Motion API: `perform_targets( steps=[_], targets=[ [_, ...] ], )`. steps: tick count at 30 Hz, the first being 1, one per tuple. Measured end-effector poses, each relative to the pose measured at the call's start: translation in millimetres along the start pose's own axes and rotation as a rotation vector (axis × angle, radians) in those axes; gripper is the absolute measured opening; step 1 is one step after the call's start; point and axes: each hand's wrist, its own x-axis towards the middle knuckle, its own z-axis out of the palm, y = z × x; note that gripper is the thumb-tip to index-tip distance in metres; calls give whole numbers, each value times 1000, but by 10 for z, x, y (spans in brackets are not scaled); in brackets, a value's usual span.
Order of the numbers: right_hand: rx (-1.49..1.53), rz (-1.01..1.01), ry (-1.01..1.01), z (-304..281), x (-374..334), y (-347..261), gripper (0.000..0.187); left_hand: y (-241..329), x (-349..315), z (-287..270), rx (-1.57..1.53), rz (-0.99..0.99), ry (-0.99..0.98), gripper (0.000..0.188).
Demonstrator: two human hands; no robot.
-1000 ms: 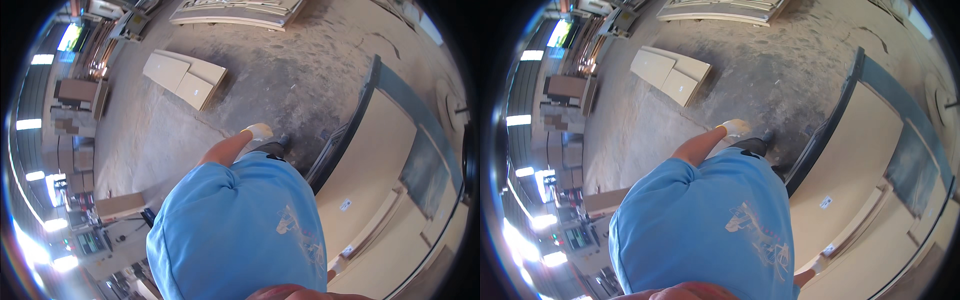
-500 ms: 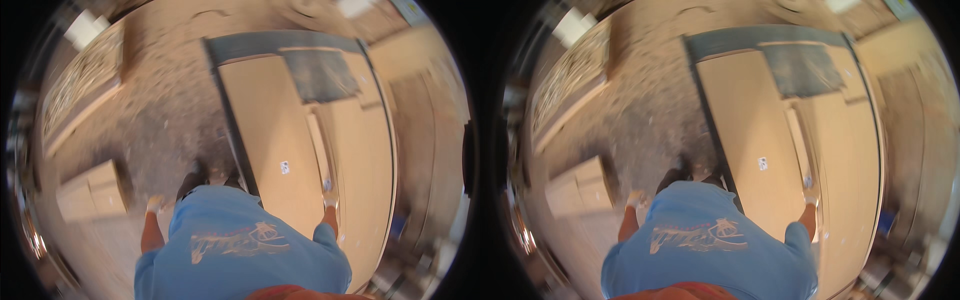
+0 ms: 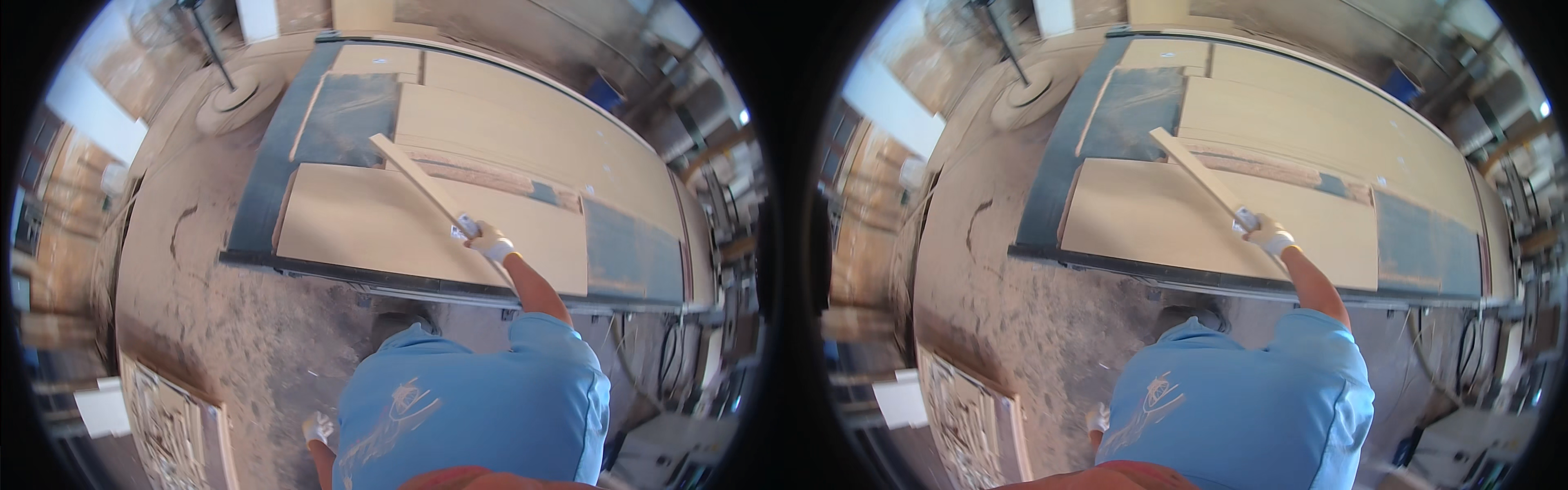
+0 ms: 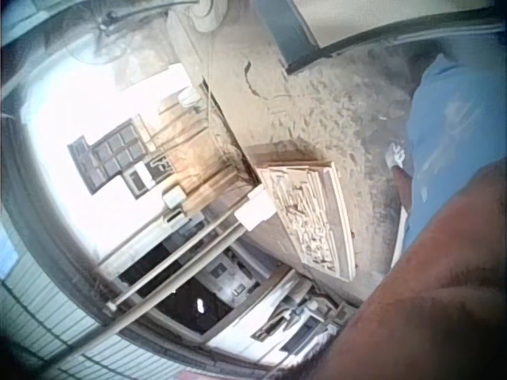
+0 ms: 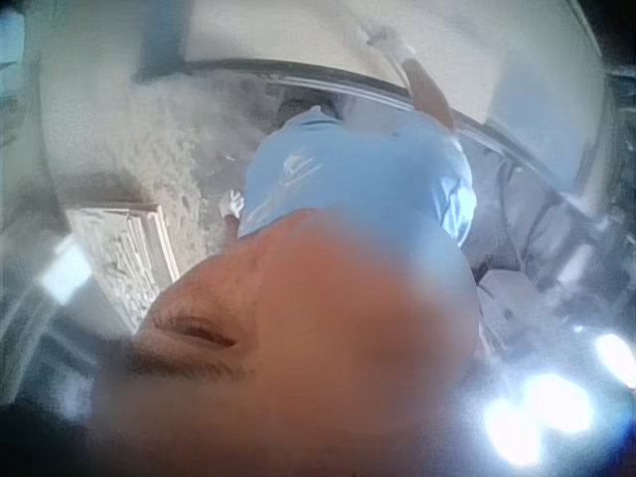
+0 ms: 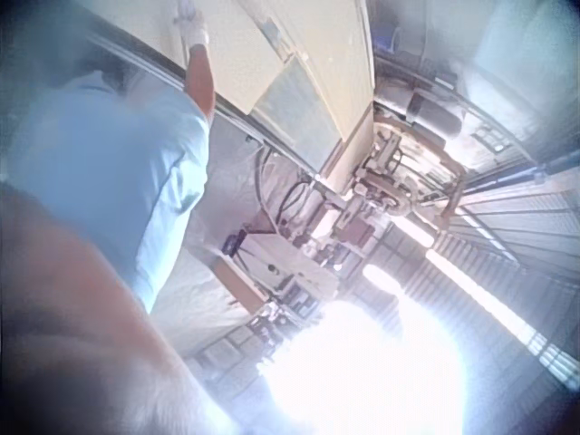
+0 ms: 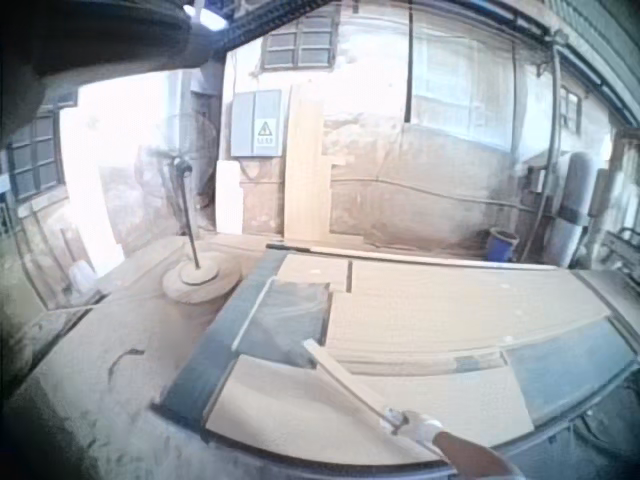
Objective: The person repeatedly picks up cut wood panels and thin strips from a workbench, carries them to a floor pile, and places them down. The person also briefly interacts with a control panel and a table saw. The task involves moving and stacking wood pieces in a workshop.
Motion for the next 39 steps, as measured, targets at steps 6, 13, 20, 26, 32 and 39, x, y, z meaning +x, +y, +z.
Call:
perform_targets(
  steps=[6,13,20,26,32,39],
  targets=[
    [190,119,4,648,-337,-704,57,2874,27,0,44,751,-43,55],
    [392,209,131,1142,-83,-1557,58,4175,143,836,547,819,-195,39],
    [573,384,259,1141,-493,-2069,51,4835,150,1536,801,842,-244,25],
    [613,602,725,1230,-1704,-1723,48,5366,-258,2956,824,1028,-771,28],
    [604,948,974,2220,-2992,-1431,38,5529,-969,4675,1041,1150,-999,33],
    [587,1181,1076,2675,-3305,-1313,28,5450,-1364,6819,1419,1687,-813,36]
  ],
)
